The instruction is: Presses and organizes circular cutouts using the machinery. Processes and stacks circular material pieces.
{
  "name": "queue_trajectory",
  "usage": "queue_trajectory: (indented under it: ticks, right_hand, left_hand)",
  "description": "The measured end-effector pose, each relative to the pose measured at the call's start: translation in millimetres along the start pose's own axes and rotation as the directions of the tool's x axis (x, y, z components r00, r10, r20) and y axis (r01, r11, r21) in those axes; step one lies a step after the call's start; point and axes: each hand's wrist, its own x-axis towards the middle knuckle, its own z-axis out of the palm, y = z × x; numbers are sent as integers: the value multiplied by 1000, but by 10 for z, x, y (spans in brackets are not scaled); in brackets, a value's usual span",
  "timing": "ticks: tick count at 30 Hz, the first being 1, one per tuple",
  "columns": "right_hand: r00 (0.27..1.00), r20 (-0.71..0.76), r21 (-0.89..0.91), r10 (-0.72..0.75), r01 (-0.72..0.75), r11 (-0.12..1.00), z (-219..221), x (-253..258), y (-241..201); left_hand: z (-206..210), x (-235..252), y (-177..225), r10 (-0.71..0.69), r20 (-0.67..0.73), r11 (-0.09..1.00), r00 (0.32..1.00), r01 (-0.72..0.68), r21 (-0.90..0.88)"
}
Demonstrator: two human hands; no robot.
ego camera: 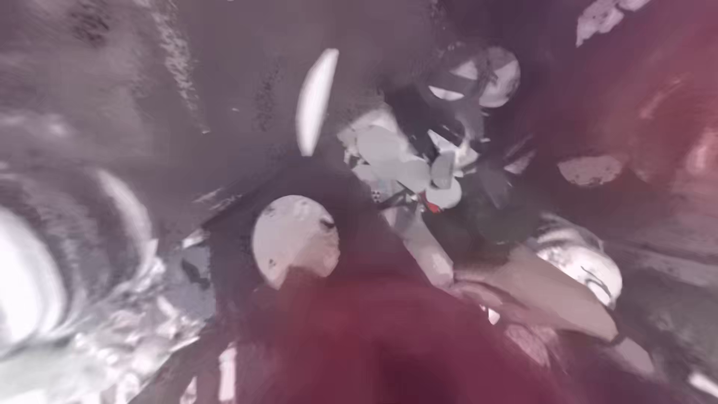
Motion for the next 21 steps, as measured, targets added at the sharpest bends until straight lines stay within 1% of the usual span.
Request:
queue_trajectory:
  ticks: [1, 2, 3, 4, 6, 7, 8, 9, 10, 11, 12, 13, 14, 15, 16, 17, 18, 19, 21]
  right_hand:
    - [984, -90, -11, -151, 151, 988, -4, 340, -145]
    - [956, -126, -35, -265, 263, 964, 75, 669, -280]
    - [935, -119, -66, -334, 329, 942, 228, 996, -403]
    - [926, -93, -121, -365, 354, 928, 446, 1313, -525]
    - [947, 20, -252, -320, 314, 915, 882, 1839, -728]
    - [965, 85, -289, -246, 261, 921, 1031, 2017, -781]
    - [980, 142, -314, -140, 179, 933, 1133, 2153, -786]
    - [987, 149, -345, -58, 107, 932, 1213, 2260, -718]
    - [991, 135, -387, 4, 49, 921, 1272, 2335, -606]
    - [994, 109, -435, 21, 29, 900, 1307, 2375, -477]
    - [998, 50, -486, -39, 59, 872, 1324, 2404, -347]
    - [994, -1, -494, -108, 94, 864, 1306, 2419, -282]
    - [985, -60, -461, -160, 115, 880, 1270, 2407, -285]
    - [974, -137, -394, -181, 114, 912, 1233, 2378, -334]
    - [966, -207, -287, -154, 91, 954, 1200, 2341, -411]
    - [964, -252, -176, -90, 46, 983, 1182, 2289, -490]
    - [962, -272, -69, -9, -10, 998, 1190, 2229, -568]
    - [961, -275, 7, 38, -38, 999, 1209, 2189, -636]
    - [958, -284, 97, 31, -3, 995, 1271, 2142, -732]
  left_hand:
    - [49, -49, -53, -9, -39, 1000, 999, 9, -11]
    - [101, -113, -122, -26, -54, 1000, 998, 25, -19]
    - [175, -186, -220, -42, -85, 998, 995, 39, -44]
    - [228, -251, -292, -48, -112, 996, 993, 40, -75]
    - [250, -216, -242, -116, -194, 986, 974, 91, -138]
    - [201, -135, -128, -187, -225, 970, 956, 144, -196]
    - [189, -110, -94, -246, -245, 954, 938, 190, -232]
    - [233, -134, -172, -258, -277, 950, 925, 192, -245]
    - [287, -163, -268, -238, -327, 957, 915, 163, -240]
    - [351, -189, -370, -216, -367, 964, 905, 138, -228]
    - [426, -180, -466, -206, -410, 967, 888, 122, -223]
    - [496, -148, -522, -224, -436, 960, 872, 119, -254]
    - [546, -107, -542, -266, -411, 941, 872, 141, -308]
    - [579, -54, -539, -309, -355, 908, 883, 162, -387]
    - [608, 8, -531, -339, -286, 867, 896, 179, -465]
    - [634, 65, -509, -363, -209, 817, 908, 203, -540]
    - [664, 109, -477, -378, -158, 770, 912, 215, -601]
    - [691, 150, -450, -391, -137, 725, 910, 213, -655]
    - [681, 185, -408, -438, -89, 615, 895, 226, -756]
